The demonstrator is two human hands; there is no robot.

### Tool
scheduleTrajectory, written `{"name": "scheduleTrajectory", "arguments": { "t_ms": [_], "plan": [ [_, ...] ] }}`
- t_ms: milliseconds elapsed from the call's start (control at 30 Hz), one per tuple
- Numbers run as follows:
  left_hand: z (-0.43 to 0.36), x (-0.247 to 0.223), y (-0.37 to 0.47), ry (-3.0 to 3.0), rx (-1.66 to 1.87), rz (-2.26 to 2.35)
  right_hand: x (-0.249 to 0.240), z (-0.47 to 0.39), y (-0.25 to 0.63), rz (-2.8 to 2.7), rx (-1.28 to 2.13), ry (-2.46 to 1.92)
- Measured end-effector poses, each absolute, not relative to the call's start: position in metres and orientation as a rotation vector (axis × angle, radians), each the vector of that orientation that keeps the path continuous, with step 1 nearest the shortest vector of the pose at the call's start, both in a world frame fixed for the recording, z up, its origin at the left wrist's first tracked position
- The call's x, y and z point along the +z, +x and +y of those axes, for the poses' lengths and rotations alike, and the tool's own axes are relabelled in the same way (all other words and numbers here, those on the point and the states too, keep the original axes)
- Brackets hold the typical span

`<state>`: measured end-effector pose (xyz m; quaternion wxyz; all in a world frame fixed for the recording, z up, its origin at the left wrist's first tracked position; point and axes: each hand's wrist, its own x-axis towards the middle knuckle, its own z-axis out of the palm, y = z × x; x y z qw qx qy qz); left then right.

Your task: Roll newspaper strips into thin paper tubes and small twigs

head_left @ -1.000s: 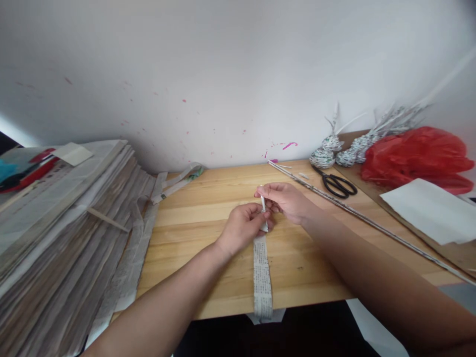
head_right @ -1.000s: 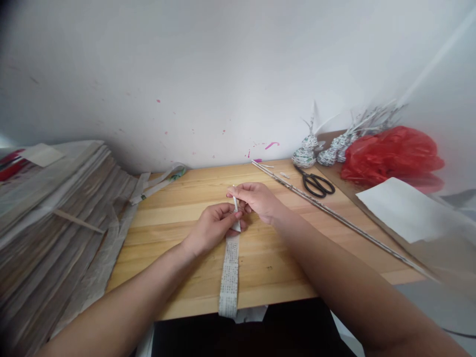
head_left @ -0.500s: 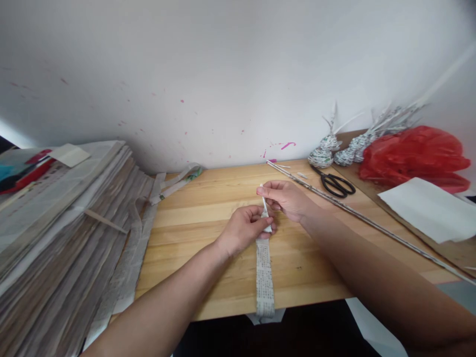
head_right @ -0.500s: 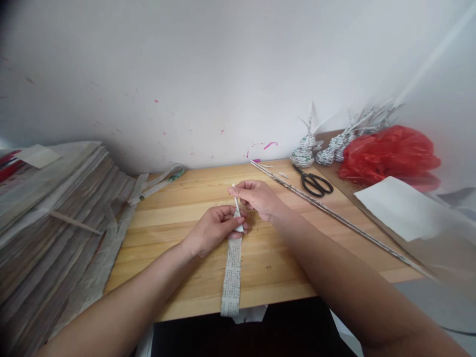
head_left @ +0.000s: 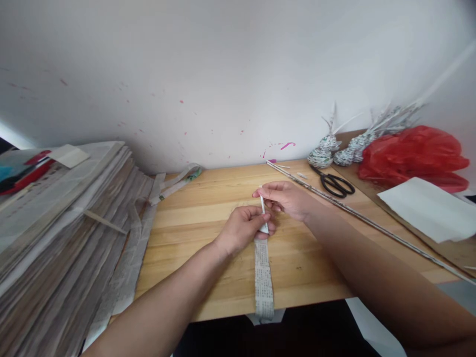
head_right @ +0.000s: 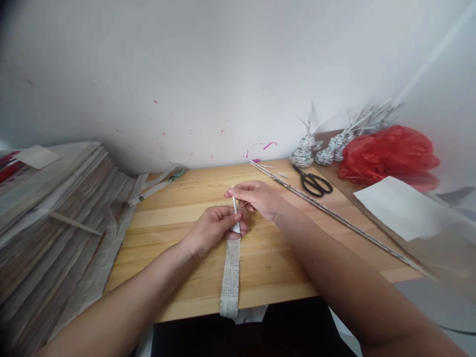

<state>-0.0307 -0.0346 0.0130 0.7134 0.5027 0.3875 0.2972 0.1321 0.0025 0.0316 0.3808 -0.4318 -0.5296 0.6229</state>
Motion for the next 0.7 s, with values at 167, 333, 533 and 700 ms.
{"name": "scheduleTrajectory", "arguments": {
  "t_ms": [167,333,533,700],
  "plan": [
    [-0.034,0.011,-0.03,1.153,0.664,0.836,0.032,0.002,0.128,-1.256,1.512,-1.126],
    [-0.036,0.008,-0.029,1.205,0.671,0.799,0.029,-0.001,0.122,-1.23,1.478,-1.148],
    [-0.036,0.011,-0.029,1.168,0.661,0.815,0.03,-0.002,0.124,-1.308,1.31,-1.197],
    [-0.035,0.014,-0.032,1.077,0.618,0.769,0.032,0.003,0.136,-1.36,1.652,-1.069]
  ]
}}
